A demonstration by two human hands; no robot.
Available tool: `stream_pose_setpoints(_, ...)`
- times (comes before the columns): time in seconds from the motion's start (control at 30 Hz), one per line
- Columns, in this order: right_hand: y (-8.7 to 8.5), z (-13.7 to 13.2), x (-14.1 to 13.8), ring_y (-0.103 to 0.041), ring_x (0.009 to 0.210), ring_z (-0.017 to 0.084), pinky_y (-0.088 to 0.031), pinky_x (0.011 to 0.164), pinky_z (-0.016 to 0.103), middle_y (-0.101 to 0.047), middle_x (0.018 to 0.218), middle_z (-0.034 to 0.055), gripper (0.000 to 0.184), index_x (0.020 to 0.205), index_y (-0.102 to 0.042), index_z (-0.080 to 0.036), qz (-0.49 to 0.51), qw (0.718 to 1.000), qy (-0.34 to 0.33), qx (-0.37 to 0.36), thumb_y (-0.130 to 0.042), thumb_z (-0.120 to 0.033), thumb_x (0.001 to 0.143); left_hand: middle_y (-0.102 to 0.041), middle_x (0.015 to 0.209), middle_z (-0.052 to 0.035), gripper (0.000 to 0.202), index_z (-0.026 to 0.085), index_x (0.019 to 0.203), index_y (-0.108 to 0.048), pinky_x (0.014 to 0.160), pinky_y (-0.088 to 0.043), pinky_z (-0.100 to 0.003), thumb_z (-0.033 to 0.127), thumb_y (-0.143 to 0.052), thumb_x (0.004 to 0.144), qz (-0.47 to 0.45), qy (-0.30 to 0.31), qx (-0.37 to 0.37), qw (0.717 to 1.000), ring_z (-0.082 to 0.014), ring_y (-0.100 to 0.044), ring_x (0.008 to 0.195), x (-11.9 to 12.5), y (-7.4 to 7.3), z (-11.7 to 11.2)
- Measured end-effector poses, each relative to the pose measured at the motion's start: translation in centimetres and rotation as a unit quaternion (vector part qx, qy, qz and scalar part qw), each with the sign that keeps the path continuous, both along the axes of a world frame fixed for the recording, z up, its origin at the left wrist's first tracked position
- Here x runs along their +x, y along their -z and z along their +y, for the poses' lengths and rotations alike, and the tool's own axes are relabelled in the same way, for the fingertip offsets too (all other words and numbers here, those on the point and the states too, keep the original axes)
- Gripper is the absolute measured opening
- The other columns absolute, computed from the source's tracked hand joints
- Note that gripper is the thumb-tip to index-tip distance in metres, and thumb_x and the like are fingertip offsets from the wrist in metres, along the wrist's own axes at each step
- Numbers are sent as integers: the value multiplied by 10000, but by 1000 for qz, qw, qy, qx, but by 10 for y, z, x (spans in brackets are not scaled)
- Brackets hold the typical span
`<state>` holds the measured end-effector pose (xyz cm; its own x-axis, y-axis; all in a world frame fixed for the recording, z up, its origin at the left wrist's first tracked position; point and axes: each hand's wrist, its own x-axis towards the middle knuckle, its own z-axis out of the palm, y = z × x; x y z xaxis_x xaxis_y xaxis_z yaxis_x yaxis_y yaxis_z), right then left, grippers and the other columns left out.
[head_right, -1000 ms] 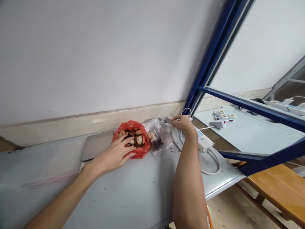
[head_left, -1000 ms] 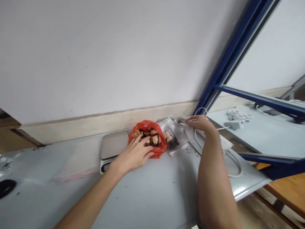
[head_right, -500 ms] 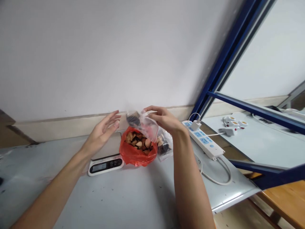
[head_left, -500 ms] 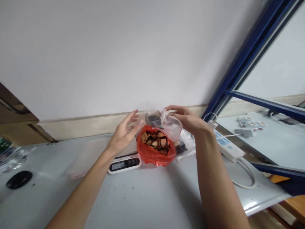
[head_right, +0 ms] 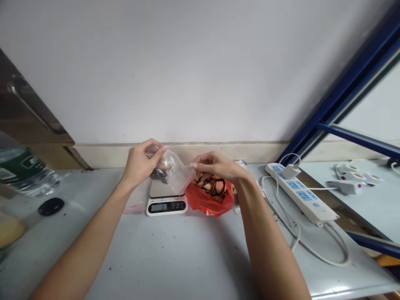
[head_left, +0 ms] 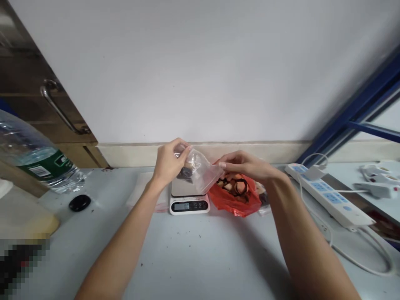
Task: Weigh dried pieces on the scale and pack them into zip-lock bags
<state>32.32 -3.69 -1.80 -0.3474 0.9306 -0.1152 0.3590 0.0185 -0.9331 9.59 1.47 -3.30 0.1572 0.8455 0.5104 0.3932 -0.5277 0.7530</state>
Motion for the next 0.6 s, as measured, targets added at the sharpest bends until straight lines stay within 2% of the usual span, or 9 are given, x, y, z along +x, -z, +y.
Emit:
stream_pose_setpoints(0.07,-2,-2,-4,-633,603,155,-536,584,285,-696,719,24,512,831,-709,-156,2,1000,-18,-19,-750,-642,674,-669,636,17,162,200,730,-626,640,-492,-246,330,-638,827,11,-23,15,1000,-157,-645,627,-2,1,1)
stream_pose_setpoints(0.2,-2,-2,-13,-554,502,120,-451,470,242,-640,598,-5,426,736,-695,-163,-49,998,-6,-26,-780,-573,657,-602,547,39,254,203,660,-560,585,-457,-242,362,-635,844,6,-35,21,999,-135,-579,529,-5,5,4)
stream_pose_setpoints(0.33,-1,0,-18,-540,525,124,-456,510,260,-606,570,-7,419,605,-641,-170,-53,998,16,4,-794,-560,626,-540,504,53,337,214,615,-478,544,-439,-236,404,-621,853,-32,-19,-9,999,-124,-540,474,-11,8,9)
stream_pose_setpoints(0.4,0,1,-19,-528,526,124,-451,520,265,-589,564,-14,435,588,-620,-176,-46,998,27,13,-802,-571,604,-530,504,56,296,217,661,-499,525,-437,-238,407,-629,848,-37,-13,-43,998,-137,-555,475,-13,10,13)
stream_pose_setpoints(0.47,3,1,-19,-511,512,121,-426,499,261,-566,550,-23,449,582,-595,-180,-51,998,28,7,-809,-575,589,-593,599,40,168,212,789,-565,561,-467,-247,349,-653,831,-26,-44,-33,998,-151,-602,544,-14,11,15)
stream_pose_setpoints(0.53,7,3,-18,-501,510,117,-407,491,255,-549,549,-29,451,586,-577,-182,-53,998,22,8,-800,-574,603,-672,789,-5,149,210,920,-607,671,-508,-268,256,-676,796,2,-84,31,996,-166,-652,711,-11,11,14)
stream_pose_setpoints(0.57,8,4,-18,-498,515,115,-403,495,253,-544,552,-30,447,588,-570,-183,-50,998,21,13,-789,-572,618,-688,859,-22,162,208,936,-621,722,-516,-279,237,-680,788,19,-82,60,995,-171,-656,779,-8,10,12)
stream_pose_setpoints(0.6,10,5,-18,-493,520,112,-400,503,251,-540,556,-32,441,590,-566,-183,-44,999,23,21,-778,-568,632,-698,883,-31,138,204,915,-638,749,-518,-287,249,-682,793,38,-55,70,995,-175,-655,810,-4,9,8)
